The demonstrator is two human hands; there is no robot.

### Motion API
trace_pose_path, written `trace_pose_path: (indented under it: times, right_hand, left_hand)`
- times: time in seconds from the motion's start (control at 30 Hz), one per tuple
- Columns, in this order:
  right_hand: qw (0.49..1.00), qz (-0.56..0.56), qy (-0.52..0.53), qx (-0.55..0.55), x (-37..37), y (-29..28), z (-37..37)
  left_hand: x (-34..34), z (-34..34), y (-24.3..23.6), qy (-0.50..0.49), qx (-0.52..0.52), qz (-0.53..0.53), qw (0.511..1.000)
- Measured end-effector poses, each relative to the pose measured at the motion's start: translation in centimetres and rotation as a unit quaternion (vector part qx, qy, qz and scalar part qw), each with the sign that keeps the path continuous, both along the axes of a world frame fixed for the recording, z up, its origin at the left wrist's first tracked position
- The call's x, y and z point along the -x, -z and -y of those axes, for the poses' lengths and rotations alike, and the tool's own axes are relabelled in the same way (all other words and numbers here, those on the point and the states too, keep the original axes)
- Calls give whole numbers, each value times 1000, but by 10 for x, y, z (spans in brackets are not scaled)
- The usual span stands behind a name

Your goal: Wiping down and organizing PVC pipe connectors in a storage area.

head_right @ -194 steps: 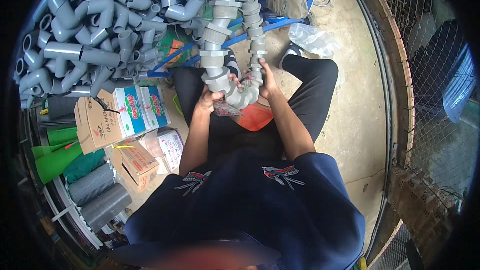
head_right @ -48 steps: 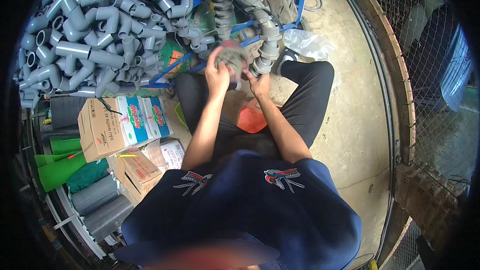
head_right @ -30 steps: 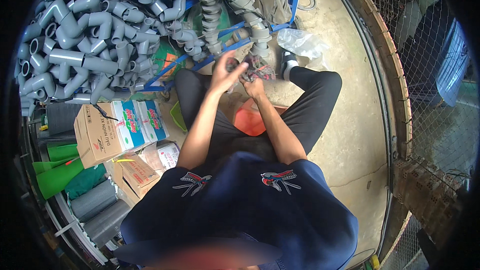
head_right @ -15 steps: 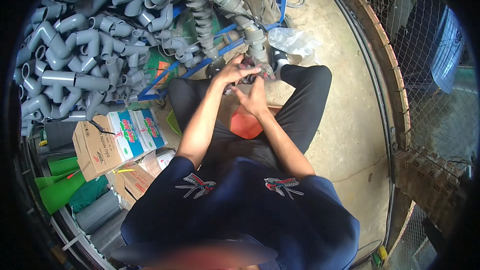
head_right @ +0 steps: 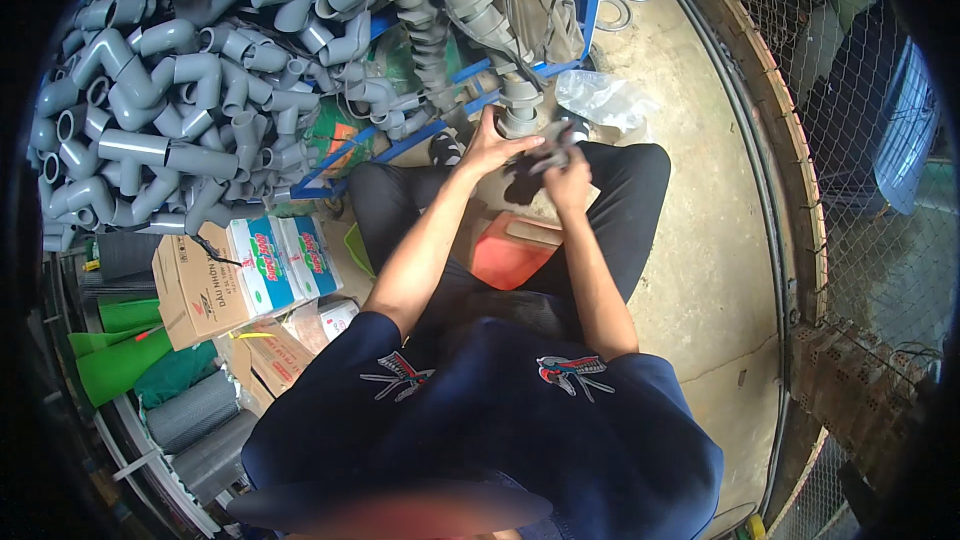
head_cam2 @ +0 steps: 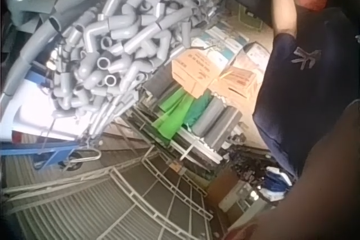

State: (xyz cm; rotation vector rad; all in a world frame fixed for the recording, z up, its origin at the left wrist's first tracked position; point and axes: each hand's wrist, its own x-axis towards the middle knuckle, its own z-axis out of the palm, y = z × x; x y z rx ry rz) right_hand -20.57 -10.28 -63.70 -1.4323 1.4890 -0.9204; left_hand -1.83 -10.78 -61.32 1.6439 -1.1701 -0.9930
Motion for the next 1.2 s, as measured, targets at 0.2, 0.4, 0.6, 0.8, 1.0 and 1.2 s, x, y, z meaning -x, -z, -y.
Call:
trace_pose_path:
  times: [0.2,0.4,0.6,0.8,1.0,1.2]
  right_hand:
    - [992,91,16,-82,-9,-20,41]
    - [970,17,-215,116,-38,-102,-30]
    - [980,-182,11,77,14,-37,33]
    - [968,-56,-223,106,-25,-92,-24]
    - [983,-114,-64,127,-17,-50,21]
    - [980,-82,-131,127,5,-67,8]
  left_hand:
    - [21,-2,10,59,20,-9,998]
    - [-38,-29,51,52,67,-3,996]
    - [28,-16,-33,1,-46,12,999]
    - [14,-23,-14,26,-100,-322,941]
    - [24,-20,-19,-27,-57,12,998]
    - [9,-31,-9,-27,-45,51,997]
